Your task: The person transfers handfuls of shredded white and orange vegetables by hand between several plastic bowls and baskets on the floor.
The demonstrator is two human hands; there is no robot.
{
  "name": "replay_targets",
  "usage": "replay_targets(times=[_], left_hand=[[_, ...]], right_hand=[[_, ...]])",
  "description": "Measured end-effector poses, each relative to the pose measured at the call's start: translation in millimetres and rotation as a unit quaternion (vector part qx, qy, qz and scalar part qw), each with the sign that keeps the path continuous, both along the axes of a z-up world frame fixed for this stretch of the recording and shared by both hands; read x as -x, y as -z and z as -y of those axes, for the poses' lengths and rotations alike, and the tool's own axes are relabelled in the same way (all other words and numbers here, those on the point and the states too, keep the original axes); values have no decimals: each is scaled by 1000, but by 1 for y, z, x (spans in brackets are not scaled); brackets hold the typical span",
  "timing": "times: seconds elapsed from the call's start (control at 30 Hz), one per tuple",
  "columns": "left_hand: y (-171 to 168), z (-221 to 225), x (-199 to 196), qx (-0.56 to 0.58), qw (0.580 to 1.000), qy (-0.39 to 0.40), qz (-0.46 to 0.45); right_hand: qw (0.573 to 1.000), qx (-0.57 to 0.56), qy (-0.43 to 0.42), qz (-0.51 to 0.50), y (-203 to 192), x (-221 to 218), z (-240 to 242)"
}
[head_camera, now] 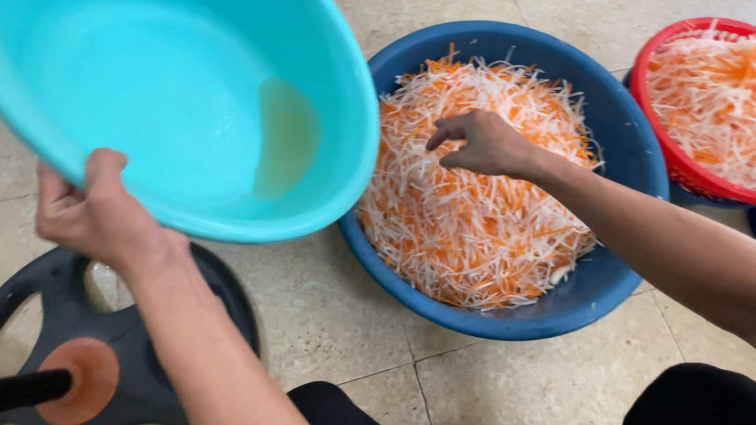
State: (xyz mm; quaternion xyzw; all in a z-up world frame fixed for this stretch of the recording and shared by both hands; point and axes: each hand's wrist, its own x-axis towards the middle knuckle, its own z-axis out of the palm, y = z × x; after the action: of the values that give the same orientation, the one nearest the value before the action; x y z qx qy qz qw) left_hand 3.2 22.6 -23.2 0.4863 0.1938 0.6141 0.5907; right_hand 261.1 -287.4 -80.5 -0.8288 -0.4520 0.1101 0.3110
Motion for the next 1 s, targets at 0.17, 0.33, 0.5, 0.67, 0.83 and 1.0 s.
replay_targets(times=[0.17,0.33,0.5,0.67,0.83,1.0], left_hand=[[2,3,-5,-52,999,3,7],[-31,35,-9,-31,999,26,0],[-48,63,-27,-1,998,55,30],[-53,96,-55,73,987,134,60],[-33,137,-90,47,971,226,-62],[-4,162,-131,51,924,350,-147]], right_hand=[[990,79,120,-3,-1,-30,49],[993,72,86,-43,7,-17,54],[785,-52,82,-612,3,14,19],[723,-281,124,-619,4,5,31],[688,-384,217,-577,-8,-10,103],[683,-421,330,-498,-39,-12,213]])
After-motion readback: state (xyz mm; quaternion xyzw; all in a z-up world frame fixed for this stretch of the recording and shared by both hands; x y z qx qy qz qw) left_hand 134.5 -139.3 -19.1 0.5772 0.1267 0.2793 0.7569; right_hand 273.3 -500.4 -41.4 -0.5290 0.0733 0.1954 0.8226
